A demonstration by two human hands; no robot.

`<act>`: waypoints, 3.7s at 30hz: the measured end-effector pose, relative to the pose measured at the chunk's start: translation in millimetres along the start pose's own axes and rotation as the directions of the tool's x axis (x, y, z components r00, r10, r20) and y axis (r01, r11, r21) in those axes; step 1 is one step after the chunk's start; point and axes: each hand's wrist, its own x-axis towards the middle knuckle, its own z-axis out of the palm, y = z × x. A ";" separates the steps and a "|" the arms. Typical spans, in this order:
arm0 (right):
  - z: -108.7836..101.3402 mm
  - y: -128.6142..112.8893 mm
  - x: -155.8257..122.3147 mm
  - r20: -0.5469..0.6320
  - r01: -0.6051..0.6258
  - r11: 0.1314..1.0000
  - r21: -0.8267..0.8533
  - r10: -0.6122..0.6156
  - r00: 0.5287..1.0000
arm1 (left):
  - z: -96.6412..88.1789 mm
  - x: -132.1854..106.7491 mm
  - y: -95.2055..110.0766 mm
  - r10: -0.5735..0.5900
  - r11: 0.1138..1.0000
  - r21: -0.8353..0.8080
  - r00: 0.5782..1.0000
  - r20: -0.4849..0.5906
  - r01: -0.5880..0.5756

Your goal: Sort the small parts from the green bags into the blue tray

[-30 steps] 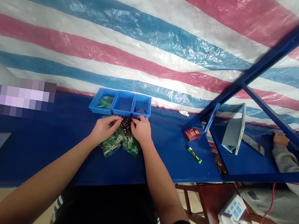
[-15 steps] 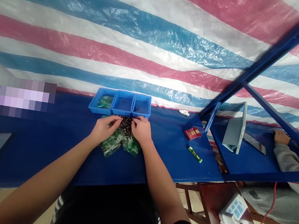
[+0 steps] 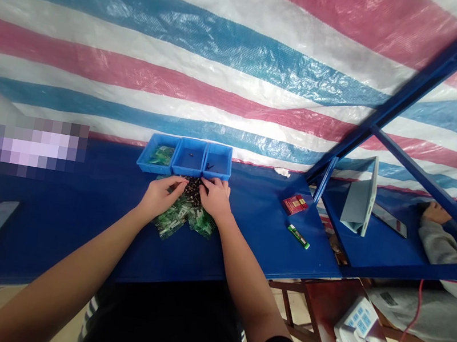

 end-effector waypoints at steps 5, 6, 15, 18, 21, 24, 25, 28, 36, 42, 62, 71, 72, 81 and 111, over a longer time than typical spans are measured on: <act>-1.0 -2.6 -0.4 0.029 -0.020 1.000 -0.008 0.021 0.999 | 0.1 -0.1 0.2 -0.002 1.000 0.004 1.000 -0.006 0.002; -0.9 -2.1 0.3 0.020 -0.023 1.000 0.001 0.023 1.000 | 0.1 -0.1 0.3 -0.001 1.000 0.003 1.000 -0.006 0.001; -5.1 -6.7 0.4 -0.157 0.136 0.904 0.406 -0.077 0.985 | 0.9 -0.2 -1.1 0.012 1.000 0.011 1.000 -0.026 -0.012; -4.9 -9.4 -1.3 -0.154 0.186 0.821 0.540 -0.121 0.981 | 1.3 0.3 -3.3 0.030 0.999 0.043 0.999 -0.030 -0.029; -5.2 -11.3 -2.2 -0.172 0.262 0.793 0.550 -0.199 0.965 | 1.3 0.9 -4.7 0.055 0.996 0.076 0.998 -0.033 -0.053; -7.5 -13.2 -3.1 -0.163 0.300 0.798 0.522 -0.253 0.954 | 1.7 1.2 -5.1 0.092 0.992 0.088 0.995 -0.033 -0.089; -8.3 -13.8 -3.4 -0.154 0.301 0.800 0.519 -0.258 0.954 | 2.1 1.3 -5.2 0.104 0.991 0.088 0.994 -0.033 -0.100; -9.7 -14.9 -4.4 -0.118 0.278 0.803 0.526 -0.255 0.960 | 3.4 1.4 -5.8 0.136 0.988 0.080 0.990 -0.032 -0.133; -5.5 -12.1 -4.2 -0.154 0.259 0.806 0.533 -0.209 0.966 | -0.2 1.9 -1.4 0.129 0.987 0.093 0.992 -0.010 -0.128; -5.7 -11.4 -3.6 -0.179 0.273 0.809 0.521 -0.209 0.961 | -2.0 2.5 1.0 0.098 0.991 0.097 0.995 -0.002 -0.097; -6.6 -13.1 -3.9 -0.176 0.243 0.835 0.494 -0.178 0.968 | 3.3 1.8 -5.9 0.076 0.997 0.033 0.996 -0.054 -0.074; -10.2 -14.6 -4.4 -0.164 0.210 0.863 0.460 -0.150 0.975 | 1.9 1.6 -4.4 0.059 0.998 0.022 0.998 -0.031 -0.058; -10.5 -14.8 -4.5 -0.162 0.211 0.862 0.461 -0.152 0.975 | 1.7 1.6 -4.4 0.063 0.998 0.023 0.997 -0.032 -0.063; -8.6 -14.1 -5.3 -0.154 0.227 0.840 0.493 -0.173 0.973 | -0.1 0.7 -2.8 0.058 0.998 0.009 0.998 -0.015 -0.058; -8.9 -14.3 -3.6 -0.162 0.234 0.870 0.435 -0.180 0.970 | 2.3 0.5 -5.9 0.036 0.999 0.008 0.999 -0.035 -0.035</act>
